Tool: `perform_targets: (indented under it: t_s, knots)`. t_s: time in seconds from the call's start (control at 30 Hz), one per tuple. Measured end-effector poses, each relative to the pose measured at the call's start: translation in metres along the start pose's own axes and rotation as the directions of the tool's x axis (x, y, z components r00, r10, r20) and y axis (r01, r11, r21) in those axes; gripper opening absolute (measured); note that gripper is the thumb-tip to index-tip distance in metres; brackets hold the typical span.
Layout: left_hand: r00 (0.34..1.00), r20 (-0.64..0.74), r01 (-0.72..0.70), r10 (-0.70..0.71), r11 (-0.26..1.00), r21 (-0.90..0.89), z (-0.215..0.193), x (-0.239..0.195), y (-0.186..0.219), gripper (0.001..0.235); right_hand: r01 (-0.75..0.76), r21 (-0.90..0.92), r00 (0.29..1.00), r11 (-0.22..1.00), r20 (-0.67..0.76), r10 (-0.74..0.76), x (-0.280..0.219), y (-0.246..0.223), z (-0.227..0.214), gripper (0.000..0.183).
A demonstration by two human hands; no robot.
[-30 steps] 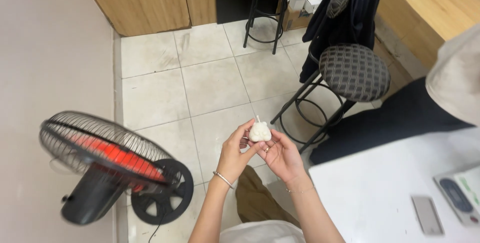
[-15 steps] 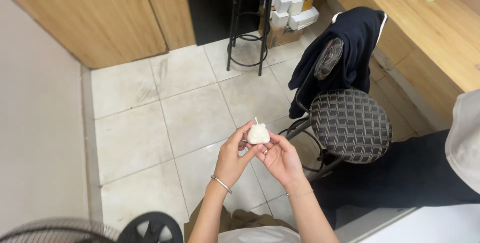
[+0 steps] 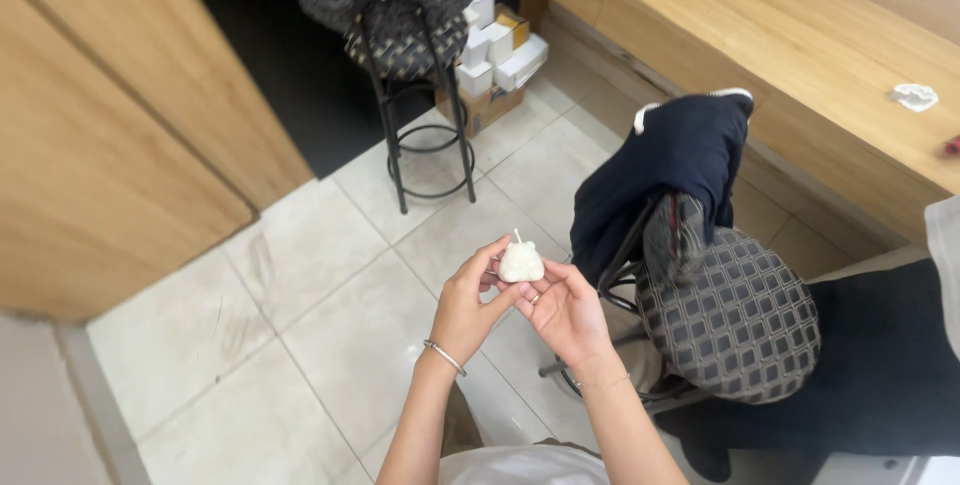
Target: Selecting decorative candles from a display shelf and placing them on a workbench.
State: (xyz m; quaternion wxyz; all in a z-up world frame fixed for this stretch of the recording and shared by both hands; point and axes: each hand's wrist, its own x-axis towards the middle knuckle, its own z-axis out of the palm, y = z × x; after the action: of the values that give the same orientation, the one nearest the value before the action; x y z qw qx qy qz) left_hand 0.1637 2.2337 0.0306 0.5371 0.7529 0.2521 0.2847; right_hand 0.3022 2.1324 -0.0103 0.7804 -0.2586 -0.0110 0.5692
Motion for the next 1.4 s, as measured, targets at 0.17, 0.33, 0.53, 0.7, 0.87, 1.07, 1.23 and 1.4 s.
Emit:
perform_targets:
  t_s: [0.17,0.33,0.53,0.7,0.87,1.07,1.23,1.4]
  knots:
    - [0.993,0.114,-0.016,0.018,1.0,-0.016,-0.039,0.085,-0.022,0.062,0.123,0.034,0.992,0.992,-0.033,-0.121,0.073,-0.001,0.03,0.036]
    - [0.982,0.18,-0.046,0.053,0.998,-0.044,-0.05,0.151,-0.051,0.061,0.172,0.085,0.984,0.981,-0.05,-0.169,0.125,-0.009,0.026,0.037]
    - [0.966,0.257,-0.019,0.031,0.999,-0.05,-0.037,0.241,-0.066,0.058,0.207,0.013,0.968,0.978,-0.145,-0.203,0.183,-0.054,0.047,0.043]
    - [0.957,0.287,-0.021,0.033,0.999,-0.047,-0.021,0.33,-0.074,0.055,0.242,0.039,0.968,0.97,-0.085,-0.238,0.265,-0.101,0.018,0.041]
    - [0.967,0.253,0.0,-0.014,0.998,0.055,-0.002,0.434,-0.083,0.06,0.2,-0.046,0.964,0.979,-0.172,-0.205,0.354,-0.166,0.03,0.043]
    - [0.963,0.255,-0.067,0.082,0.996,-0.066,0.051,0.54,-0.092,0.058,0.337,0.037,0.935,0.941,-0.128,-0.33,0.43,-0.242,-0.012,0.04]
    - [0.924,0.369,-0.082,0.099,0.995,-0.062,0.103,0.599,-0.083,0.06,0.416,-0.061,0.878,0.907,-0.231,-0.419,0.434,-0.303,-0.004,0.042]
    - [0.844,0.528,-0.074,0.095,0.995,-0.06,0.161,0.652,-0.083,0.059,0.498,-0.054,0.8,0.865,-0.356,-0.483,0.447,-0.351,-0.027,0.041]
